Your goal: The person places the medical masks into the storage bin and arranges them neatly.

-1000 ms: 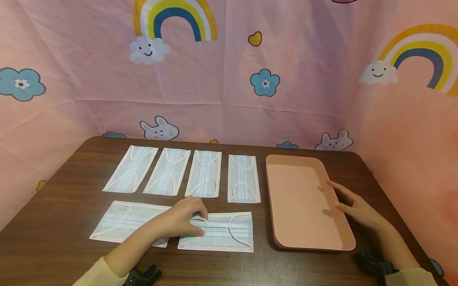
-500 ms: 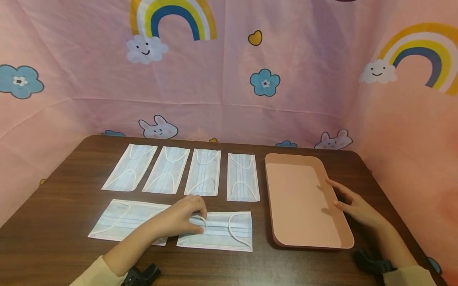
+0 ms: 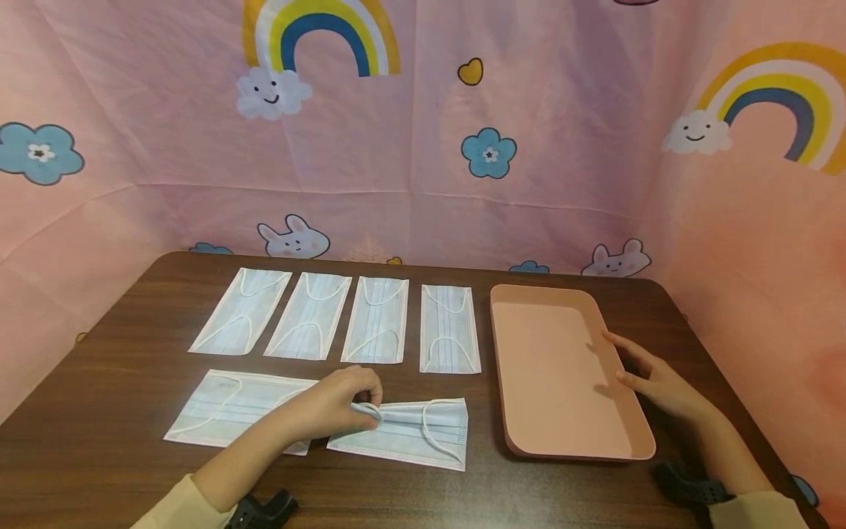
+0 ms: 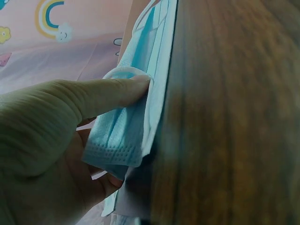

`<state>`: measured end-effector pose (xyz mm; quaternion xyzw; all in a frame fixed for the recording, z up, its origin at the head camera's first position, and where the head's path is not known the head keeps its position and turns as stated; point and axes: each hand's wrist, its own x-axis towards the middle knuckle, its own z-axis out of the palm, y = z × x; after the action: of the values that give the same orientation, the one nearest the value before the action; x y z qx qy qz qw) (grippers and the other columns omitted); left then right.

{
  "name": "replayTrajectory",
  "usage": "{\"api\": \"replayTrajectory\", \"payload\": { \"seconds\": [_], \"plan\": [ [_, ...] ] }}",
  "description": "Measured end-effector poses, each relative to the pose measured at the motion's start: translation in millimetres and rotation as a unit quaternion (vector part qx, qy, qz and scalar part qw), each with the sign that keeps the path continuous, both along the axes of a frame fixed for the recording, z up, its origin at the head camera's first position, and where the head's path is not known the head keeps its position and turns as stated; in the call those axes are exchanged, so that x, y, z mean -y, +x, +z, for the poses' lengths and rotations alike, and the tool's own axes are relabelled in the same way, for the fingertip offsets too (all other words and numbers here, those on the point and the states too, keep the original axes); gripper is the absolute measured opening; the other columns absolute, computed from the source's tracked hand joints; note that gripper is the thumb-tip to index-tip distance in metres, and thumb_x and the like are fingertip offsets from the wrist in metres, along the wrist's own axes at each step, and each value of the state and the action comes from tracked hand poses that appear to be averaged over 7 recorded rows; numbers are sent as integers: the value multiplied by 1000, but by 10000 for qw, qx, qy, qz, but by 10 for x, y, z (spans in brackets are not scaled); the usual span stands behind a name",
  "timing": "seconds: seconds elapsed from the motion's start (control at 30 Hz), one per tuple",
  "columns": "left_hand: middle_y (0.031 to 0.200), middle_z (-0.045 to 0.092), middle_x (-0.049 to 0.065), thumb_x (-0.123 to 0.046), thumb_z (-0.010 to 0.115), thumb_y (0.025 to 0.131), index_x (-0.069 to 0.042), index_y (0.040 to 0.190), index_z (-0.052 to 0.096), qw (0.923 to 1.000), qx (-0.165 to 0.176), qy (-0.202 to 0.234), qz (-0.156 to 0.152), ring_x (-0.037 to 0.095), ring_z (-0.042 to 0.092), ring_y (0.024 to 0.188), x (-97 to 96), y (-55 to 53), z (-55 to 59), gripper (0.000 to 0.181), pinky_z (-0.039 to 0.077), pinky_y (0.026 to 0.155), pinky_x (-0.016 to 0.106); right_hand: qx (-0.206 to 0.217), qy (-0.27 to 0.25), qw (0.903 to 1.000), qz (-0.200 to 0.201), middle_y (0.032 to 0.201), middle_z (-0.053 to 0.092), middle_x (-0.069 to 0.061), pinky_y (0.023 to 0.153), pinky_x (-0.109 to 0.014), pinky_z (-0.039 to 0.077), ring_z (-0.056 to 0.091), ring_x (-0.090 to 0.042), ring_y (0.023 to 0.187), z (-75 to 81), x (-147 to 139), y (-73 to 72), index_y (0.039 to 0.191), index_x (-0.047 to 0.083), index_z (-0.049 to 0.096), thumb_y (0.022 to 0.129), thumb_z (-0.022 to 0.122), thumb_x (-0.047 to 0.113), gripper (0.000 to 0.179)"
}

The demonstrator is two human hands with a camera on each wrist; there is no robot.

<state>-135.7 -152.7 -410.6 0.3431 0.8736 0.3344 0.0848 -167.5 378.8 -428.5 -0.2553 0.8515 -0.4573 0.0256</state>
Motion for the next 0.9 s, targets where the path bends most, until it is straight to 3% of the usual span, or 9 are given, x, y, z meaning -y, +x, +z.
{"api": "replayTrajectory", "payload": {
  "seconds": [0.27,0.47,0.6,0.73,0.9],
  "plan": [
    [99,62,-11,-8,77,79,-21,80,55,9990,39,433,-132,10,56,91,5,-27,-27,25,48,79,30,18,9,10000,25,149,30,14,94,-10,30,27,7,129,-6,8,-2,150,5,27,93,53,-5,63],
    [87,60,-13,-16,76,82,-20,82,55,9988,249,423,-79,9,55,85,39,-43,-8,22,49,83,35,-51,145,9998,-114,149,30,12,92,-9,29,27,8,128,6,10,14,150,7,29,93,54,-3,64],
    [90,61,-14,-19,78,81,-21,86,58,9983,373,455,-35,9,57,95,55,-52,-7,20,47,90,39,-43,148,9998,-109,151,31,2,92,-11,32,29,7,127,4,18,25,150,6,29,93,55,-3,64],
    [98,64,-15,-20,78,81,-22,94,66,9972,505,546,-91,13,58,102,82,-58,-1,18,46,92,40,-51,202,9997,-146,151,31,-1,92,-11,32,29,9,126,10,33,36,150,7,29,93,55,-3,64],
    [112,63,-12,-21,76,82,-18,112,70,9946,757,674,-215,19,55,113,126,-84,-2,30,42,97,46,-51,127,9999,-68,151,30,-6,93,-11,32,29,7,127,15,44,37,150,5,28,93,54,-4,63]
  ]
}}
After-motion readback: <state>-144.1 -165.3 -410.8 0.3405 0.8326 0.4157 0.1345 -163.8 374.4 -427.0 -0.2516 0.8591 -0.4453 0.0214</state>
